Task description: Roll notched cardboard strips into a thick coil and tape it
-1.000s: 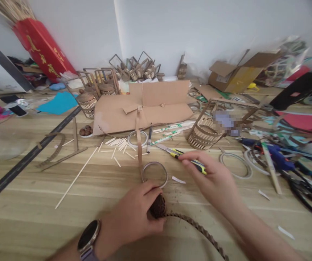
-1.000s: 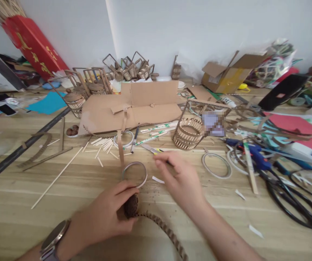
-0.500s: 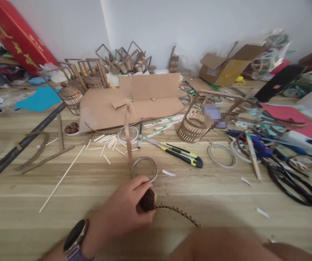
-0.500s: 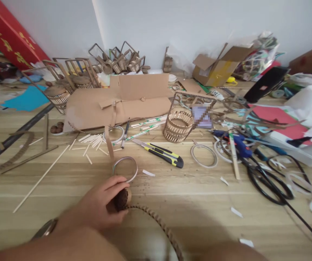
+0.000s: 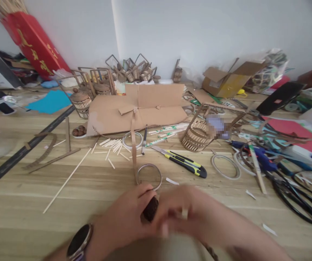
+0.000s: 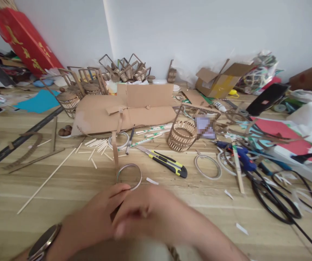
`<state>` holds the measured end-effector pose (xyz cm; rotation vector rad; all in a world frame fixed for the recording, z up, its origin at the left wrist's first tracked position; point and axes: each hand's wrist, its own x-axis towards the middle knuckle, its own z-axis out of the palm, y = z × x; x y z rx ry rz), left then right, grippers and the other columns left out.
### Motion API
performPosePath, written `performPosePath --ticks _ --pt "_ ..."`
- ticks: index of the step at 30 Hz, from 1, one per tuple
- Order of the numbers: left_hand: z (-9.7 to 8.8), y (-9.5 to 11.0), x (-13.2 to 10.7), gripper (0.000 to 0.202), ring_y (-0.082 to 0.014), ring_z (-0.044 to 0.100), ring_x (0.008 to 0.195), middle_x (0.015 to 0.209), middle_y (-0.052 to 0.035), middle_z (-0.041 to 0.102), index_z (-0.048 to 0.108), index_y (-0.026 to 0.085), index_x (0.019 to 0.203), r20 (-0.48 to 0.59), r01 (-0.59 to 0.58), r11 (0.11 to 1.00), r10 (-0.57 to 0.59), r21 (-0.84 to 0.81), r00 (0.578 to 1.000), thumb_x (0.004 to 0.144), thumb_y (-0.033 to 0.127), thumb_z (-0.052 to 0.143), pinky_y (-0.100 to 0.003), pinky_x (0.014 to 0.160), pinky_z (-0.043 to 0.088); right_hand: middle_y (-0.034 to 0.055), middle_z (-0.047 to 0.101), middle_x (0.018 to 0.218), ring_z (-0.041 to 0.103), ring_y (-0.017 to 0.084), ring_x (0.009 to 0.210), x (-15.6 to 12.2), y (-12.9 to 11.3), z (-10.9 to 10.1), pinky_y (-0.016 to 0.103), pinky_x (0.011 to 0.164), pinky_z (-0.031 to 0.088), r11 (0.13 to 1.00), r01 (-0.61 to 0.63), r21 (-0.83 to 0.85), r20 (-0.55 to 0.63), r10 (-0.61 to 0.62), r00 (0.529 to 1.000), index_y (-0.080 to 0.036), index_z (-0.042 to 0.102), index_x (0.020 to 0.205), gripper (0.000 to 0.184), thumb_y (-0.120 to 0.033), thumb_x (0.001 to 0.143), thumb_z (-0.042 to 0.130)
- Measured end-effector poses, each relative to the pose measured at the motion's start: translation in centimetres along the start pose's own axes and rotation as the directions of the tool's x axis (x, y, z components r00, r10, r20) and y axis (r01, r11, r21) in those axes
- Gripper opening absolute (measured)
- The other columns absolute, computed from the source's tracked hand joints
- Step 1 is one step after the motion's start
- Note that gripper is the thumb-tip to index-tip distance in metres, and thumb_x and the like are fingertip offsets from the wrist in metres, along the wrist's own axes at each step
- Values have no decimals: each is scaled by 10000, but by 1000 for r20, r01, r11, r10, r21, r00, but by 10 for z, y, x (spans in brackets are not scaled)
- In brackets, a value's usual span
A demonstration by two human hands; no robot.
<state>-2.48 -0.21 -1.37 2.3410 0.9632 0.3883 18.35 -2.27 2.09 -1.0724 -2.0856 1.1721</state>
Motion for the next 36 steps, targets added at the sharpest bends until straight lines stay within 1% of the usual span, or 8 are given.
performPosePath --ticks 4,8,14,21,26,29,32,36 --pt "1 -2 -1 501 -299 626 1147 1287 -148 629 622 151 1203 -24 -11 1000 12 26 1000 736 254 770 -410 997 530 38 717 866 641 180 718 24 35 -17 287 635 488 921 -320 -223 -405 211 890 -196 719 953 145 -159 847 627" --pt "3 -3 -1 499 -302 632 1147 1294 -144 629 629 166 1194 -31 7 999 -5 50 1000 725 252 775 -412 984 542 38 677 822 633 175 725 25 47 -12 273 638 486 928 -236 -289 -335 133 933 -193 733 956 186 -117 816 638" --pt "3 -1 -3 535 -325 624 1160 1305 -184 613 609 120 1242 -17 19 998 -18 54 1000 744 249 752 -444 989 539 9 643 734 607 171 700 23 43 -9 278 637 441 914 -210 -348 -355 78 932 -194 648 734 114 -122 821 638" --pt "-4 -1 1 506 -303 630 1140 1266 -152 634 613 135 1232 -42 78 997 -77 12 996 739 173 721 -446 1004 527 12 647 754 610 183 753 14 34 -15 288 675 427 914 -67 -401 -264 -46 963 -203 617 751 118 -114 828 612" --pt "-4 2 2 535 -321 615 1168 1295 -174 616 613 118 1249 -27 95 995 -94 27 995 729 177 723 -452 1016 521 11 676 746 634 180 731 12 34 -25 288 674 448 918 -107 -381 -245 11 970 -216 657 756 123 -147 850 616" --pt "-2 2 1 545 -326 600 1192 1309 -180 609 607 110 1260 -2 100 994 -100 37 995 731 184 719 -465 1039 502 16 681 734 636 185 702 12 39 -28 293 653 451 903 -155 -400 -336 13 942 -216 656 757 131 -193 875 604" --pt "-1 2 0 554 -326 599 1192 1308 -183 608 603 103 1267 -7 96 994 -96 43 995 729 176 714 -469 1046 497 36 686 755 630 211 719 13 42 -24 328 671 442 819 -175 -547 -493 -146 858 -205 624 815 66 -225 877 613" --pt "0 1 0 562 -307 612 1171 1297 -154 617 596 144 1277 -45 68 997 -66 42 997 728 169 711 -451 1024 517 54 717 858 617 220 814 15 41 -9 343 721 431 692 30 -721 -375 -427 823 -200 615 1050 135 -175 947 532"
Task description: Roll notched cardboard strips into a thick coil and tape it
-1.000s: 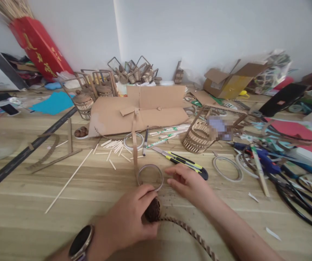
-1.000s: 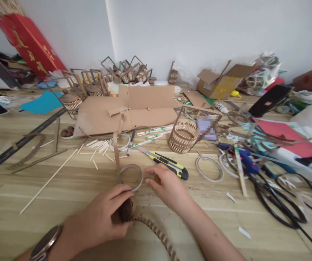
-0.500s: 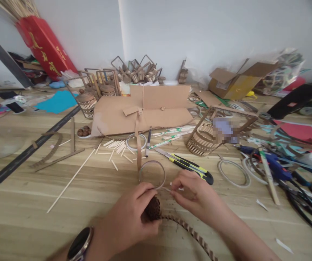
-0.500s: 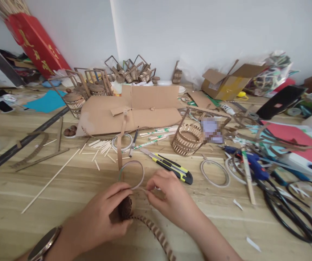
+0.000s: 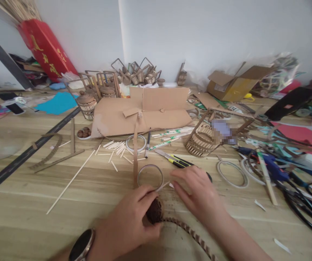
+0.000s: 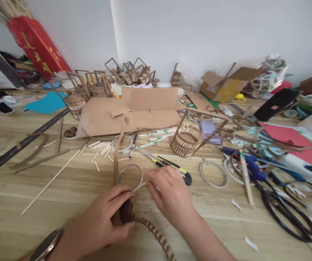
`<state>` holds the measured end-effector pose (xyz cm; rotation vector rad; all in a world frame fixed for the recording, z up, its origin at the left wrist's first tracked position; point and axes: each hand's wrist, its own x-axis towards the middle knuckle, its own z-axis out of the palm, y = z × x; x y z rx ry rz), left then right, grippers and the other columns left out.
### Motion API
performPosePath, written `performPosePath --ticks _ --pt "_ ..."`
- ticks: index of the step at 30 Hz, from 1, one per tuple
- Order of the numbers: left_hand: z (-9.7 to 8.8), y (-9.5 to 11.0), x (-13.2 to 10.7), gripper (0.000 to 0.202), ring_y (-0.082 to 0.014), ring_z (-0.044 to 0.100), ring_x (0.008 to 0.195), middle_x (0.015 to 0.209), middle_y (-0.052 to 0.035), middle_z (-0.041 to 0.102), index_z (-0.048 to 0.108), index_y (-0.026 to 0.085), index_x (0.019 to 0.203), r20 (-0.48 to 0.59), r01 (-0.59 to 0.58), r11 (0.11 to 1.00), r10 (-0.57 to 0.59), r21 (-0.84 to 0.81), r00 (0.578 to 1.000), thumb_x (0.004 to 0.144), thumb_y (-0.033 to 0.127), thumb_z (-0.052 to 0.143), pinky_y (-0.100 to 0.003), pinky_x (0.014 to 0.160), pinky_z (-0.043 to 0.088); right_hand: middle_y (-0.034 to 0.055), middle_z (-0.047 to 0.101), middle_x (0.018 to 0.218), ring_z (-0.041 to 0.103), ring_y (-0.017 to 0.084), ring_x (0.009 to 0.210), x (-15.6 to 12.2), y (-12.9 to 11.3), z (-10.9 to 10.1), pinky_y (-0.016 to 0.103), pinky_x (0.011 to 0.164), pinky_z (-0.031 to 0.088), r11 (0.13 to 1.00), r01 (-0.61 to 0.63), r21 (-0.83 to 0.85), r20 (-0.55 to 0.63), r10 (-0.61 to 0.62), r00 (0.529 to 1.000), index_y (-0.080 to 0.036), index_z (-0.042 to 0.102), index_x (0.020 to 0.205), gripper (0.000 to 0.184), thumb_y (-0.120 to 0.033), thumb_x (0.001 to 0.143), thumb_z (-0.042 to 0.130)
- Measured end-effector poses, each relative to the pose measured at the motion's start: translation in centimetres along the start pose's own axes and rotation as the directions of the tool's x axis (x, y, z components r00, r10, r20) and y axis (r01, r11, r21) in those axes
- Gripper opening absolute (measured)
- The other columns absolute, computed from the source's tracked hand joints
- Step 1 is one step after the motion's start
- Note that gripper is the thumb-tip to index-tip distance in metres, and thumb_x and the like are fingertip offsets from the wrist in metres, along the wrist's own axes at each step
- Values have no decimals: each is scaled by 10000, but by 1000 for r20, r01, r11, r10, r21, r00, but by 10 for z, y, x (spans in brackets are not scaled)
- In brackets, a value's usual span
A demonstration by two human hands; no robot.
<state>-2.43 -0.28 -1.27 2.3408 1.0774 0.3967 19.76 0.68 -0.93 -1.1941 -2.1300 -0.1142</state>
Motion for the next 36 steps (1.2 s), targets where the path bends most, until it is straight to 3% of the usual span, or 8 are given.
performPosePath --ticks 3,11,15,19,22,26,31,36 --pt "2 -1 0 573 -303 615 1166 1294 -147 619 592 158 1280 -35 -17 1000 17 -6 999 720 160 709 -446 1017 524 60 725 875 605 212 829 -2 -10 9 338 720 418 988 151 38 32 -152 988 -171 603 1131 212 -117 970 477" --pt "4 -1 2 555 -303 617 1153 1259 -157 627 597 132 1254 -90 -25 997 19 -69 996 706 128 686 -456 1018 521 63 689 804 546 206 748 -3 -16 20 334 675 376 970 233 -72 48 -230 972 -141 618 1120 302 -71 992 353" --pt "4 0 2 543 -311 624 1140 1250 -166 632 608 126 1234 -89 -34 998 29 -58 996 700 142 700 -452 996 536 48 649 736 522 204 702 -1 -18 25 316 622 377 984 176 11 5 -176 984 -154 612 1041 250 -59 952 399" --pt "0 3 -1 531 -295 632 1125 1234 -151 639 611 140 1216 -128 -82 995 75 -57 989 694 145 711 -413 974 550 26 628 761 557 184 724 -2 -21 25 288 647 432 961 -53 272 3 55 999 -206 574 908 189 -49 885 472" --pt "-4 6 -3 494 -277 651 1077 1194 -142 650 622 136 1168 -166 -107 992 95 -61 981 684 148 724 -375 936 566 -3 611 775 586 162 739 -1 -24 22 266 672 455 809 -297 507 73 303 950 -228 540 831 175 -53 814 541" --pt "-7 8 -5 518 -238 661 1029 1147 -117 655 607 136 1167 -215 -150 984 127 -95 968 665 126 733 -319 916 561 -30 598 750 566 144 715 4 -28 17 252 663 445 407 -472 782 234 509 828 -234 499 784 179 -103 759 619" --pt "-7 8 -5 541 -213 663 1004 1130 -88 656 604 166 1164 -246 -177 975 140 -136 959 644 105 739 -279 896 556 -59 616 731 515 107 667 10 -29 14 214 626 396 1 -530 848 445 539 715 -226 469 764 309 -136 684 753" --pt "-9 11 -5 541 -205 677 972 1089 -78 676 608 169 1134 -296 -221 969 180 -110 938 613 97 736 -252 877 557 -71 617 701 498 88 642 11 -27 13 199 617 381 -193 -517 834 538 497 681 -216 467 743 371 -149 636 816"
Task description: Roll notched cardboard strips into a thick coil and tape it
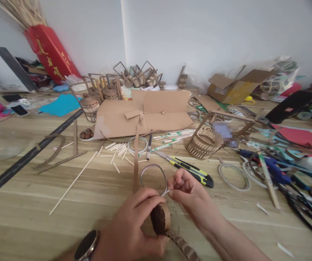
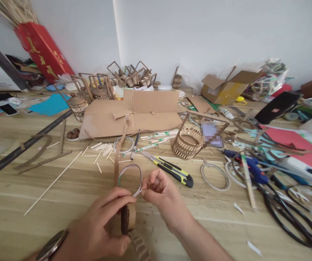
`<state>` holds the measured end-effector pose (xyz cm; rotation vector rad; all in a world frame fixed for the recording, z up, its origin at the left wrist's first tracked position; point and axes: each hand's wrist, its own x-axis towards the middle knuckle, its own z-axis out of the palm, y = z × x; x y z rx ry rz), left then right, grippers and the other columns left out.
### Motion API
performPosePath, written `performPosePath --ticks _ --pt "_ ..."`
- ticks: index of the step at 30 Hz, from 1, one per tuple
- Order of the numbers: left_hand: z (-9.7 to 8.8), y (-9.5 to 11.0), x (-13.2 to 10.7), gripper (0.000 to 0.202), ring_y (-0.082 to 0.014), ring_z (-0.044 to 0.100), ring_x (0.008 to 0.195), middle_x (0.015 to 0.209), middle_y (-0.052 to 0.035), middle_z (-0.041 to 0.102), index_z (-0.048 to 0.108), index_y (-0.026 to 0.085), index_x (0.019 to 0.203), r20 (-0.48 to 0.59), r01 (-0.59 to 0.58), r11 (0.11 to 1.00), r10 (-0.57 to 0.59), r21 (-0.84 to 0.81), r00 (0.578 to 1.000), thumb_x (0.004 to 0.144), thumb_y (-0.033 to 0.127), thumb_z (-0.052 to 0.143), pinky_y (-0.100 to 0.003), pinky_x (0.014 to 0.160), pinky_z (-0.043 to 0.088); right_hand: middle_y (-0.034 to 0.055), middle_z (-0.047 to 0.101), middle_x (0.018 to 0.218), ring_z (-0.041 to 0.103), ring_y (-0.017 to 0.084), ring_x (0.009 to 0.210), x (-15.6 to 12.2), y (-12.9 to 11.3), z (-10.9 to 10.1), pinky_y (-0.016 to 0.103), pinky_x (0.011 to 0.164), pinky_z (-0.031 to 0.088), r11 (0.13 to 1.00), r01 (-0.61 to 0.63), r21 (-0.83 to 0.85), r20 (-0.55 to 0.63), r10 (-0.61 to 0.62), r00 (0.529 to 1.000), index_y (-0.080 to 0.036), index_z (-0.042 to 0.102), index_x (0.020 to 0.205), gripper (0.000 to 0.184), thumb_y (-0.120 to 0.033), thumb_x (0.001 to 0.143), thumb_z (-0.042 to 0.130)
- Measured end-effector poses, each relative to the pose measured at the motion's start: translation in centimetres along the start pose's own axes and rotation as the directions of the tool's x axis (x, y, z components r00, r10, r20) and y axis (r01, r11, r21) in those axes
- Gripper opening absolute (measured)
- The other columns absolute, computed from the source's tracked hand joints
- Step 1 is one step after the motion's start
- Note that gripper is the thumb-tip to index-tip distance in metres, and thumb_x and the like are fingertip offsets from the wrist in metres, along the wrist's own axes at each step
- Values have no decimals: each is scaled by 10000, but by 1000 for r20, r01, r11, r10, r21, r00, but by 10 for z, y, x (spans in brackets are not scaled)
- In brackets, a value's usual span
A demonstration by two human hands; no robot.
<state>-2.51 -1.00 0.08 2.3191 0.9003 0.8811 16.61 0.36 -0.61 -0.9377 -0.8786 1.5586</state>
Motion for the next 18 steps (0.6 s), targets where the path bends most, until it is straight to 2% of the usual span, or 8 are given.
performPosePath --ticks 9,18 --pt "-2 0 -1 576 -184 686 918 1050 -32 677 579 213 1131 -65 -60 998 59 -10 996 587 84 716 -212 836 557 -67 611 653 516 101 642 -1 -6 0 227 618 389 998 -45 50 43 42 998 -219 444 707 447 -180 596 874" --pt "0 -4 -4 568 -208 675 943 1078 -43 671 578 227 1154 -14 -19 997 18 -68 1000 622 106 734 -243 840 557 -57 586 669 521 126 639 -1 -2 -2 261 605 403 1000 -21 14 8 21 1000 -233 454 733 419 -239 616 856"
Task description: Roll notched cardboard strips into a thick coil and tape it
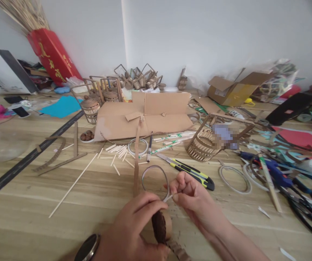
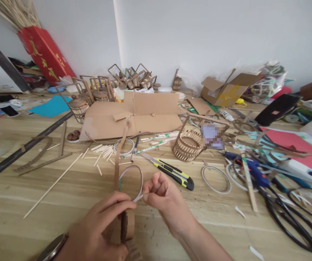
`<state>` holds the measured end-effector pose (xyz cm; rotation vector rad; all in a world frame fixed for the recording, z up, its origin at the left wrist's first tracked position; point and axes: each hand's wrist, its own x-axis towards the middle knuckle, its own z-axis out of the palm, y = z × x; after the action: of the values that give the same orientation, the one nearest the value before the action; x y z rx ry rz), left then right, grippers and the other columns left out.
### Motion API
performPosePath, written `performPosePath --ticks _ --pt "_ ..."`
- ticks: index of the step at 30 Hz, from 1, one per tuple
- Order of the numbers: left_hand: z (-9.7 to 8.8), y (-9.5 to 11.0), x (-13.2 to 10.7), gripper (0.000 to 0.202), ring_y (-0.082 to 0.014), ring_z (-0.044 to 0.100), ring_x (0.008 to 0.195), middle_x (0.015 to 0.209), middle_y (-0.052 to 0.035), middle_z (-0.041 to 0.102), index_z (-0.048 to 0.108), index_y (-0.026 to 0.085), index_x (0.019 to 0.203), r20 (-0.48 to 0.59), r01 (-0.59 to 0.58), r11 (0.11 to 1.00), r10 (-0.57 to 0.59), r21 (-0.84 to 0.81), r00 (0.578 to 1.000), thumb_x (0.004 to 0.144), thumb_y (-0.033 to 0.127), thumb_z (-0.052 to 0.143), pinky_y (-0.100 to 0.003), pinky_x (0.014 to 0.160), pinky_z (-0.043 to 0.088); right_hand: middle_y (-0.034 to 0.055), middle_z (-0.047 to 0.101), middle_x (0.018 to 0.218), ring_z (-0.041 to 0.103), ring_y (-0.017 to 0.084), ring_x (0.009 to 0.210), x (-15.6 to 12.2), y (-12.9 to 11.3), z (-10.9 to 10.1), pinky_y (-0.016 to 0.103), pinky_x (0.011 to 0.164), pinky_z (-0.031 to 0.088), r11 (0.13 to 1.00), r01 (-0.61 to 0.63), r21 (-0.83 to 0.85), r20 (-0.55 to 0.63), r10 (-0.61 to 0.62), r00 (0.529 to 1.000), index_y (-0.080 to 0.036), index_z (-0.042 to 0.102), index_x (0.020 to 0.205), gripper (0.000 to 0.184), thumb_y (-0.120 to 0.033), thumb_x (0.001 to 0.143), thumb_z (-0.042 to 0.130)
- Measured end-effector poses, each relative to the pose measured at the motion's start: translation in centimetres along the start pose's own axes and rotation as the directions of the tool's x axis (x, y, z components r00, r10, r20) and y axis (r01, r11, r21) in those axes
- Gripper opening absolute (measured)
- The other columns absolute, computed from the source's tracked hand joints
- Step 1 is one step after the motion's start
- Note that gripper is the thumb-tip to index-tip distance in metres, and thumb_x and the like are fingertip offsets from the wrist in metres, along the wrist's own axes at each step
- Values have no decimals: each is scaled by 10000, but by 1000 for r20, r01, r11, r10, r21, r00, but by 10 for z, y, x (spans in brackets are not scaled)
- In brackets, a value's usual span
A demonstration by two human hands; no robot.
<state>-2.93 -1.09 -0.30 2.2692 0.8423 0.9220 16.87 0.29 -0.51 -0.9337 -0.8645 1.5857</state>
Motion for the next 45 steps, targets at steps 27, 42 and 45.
performPosePath --ticks 27,42,45 --pt "9 -15 6 546 -252 569 1107 1167 -94 510 534 205 1281 53 192 977 -187 -96 981 762 123 682 -361 956 501 -35 708 692 667 191 712 -25 14 20 330 746 497 964 -134 229 9 135 991 -267 571 782 386 -415 624 891" --pt "2 -14 12 450 -183 587 945 1076 -27 498 640 274 1219 105 273 846 -254 -457 962 780 212 717 -279 849 513 40 760 899 669 247 980 -25 24 17 410 906 510 977 213 -3 10 -213 977 -332 753 892 162 -463 855 666" --pt "2 -13 12 417 -161 569 886 1024 -15 481 664 264 1187 122 278 800 -253 -532 960 776 254 735 -252 797 508 29 750 902 666 233 940 -23 26 12 386 872 520 970 241 -30 4 -241 970 -345 755 896 143 -452 859 668"
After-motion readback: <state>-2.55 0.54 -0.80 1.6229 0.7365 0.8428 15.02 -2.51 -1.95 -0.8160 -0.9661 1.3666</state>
